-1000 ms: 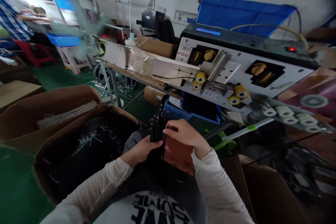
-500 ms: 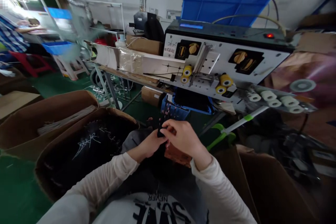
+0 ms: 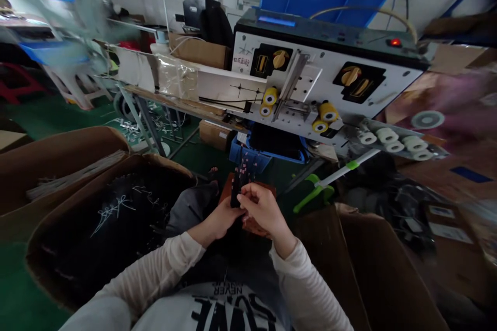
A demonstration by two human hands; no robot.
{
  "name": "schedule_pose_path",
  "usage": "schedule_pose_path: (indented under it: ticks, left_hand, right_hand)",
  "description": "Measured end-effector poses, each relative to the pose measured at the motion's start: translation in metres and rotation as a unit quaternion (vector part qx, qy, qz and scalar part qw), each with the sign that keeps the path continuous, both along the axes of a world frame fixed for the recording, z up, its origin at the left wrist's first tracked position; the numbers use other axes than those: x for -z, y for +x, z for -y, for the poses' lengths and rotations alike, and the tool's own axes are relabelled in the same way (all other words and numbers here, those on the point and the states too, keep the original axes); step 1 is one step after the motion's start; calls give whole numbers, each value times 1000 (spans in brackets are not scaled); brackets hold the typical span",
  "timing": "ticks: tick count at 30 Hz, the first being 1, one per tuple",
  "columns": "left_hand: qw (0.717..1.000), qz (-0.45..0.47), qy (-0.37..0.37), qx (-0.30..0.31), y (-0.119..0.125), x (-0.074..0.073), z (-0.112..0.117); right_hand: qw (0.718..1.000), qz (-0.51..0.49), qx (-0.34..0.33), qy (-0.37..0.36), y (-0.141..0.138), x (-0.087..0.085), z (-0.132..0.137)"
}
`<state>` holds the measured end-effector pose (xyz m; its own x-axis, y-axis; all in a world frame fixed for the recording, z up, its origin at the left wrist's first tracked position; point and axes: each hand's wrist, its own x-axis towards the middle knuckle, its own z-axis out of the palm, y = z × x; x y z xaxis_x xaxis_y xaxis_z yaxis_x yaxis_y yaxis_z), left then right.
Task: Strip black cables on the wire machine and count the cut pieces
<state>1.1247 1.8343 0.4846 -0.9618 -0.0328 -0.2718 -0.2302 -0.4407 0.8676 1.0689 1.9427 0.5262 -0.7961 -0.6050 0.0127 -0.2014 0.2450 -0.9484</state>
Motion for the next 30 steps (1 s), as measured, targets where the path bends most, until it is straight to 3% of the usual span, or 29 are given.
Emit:
schedule_pose_path:
  ticks: [3, 11, 15, 22, 26, 30]
  left_hand:
    - [998, 1, 49, 36, 3, 0, 9]
    - [986, 16, 151, 72, 13, 1, 20]
    - [992, 27, 117, 40, 15, 1, 18]
    - [998, 24, 12, 59, 14, -4, 11]
    - [997, 17, -9, 68, 18, 1, 6]
    - [997, 21, -14, 71, 22, 6, 4]
  right_hand:
    - [994, 84, 23, -65, 0, 7, -2]
    - [987, 109, 40, -107, -2, 26, -8]
    - [993, 78, 11, -84, -8, 28, -15]
    - [993, -47, -83, 65, -22, 16, -28]
    - [992, -86, -67, 69, -25, 22, -31]
    - [994, -52, -86, 42, -22, 29, -32]
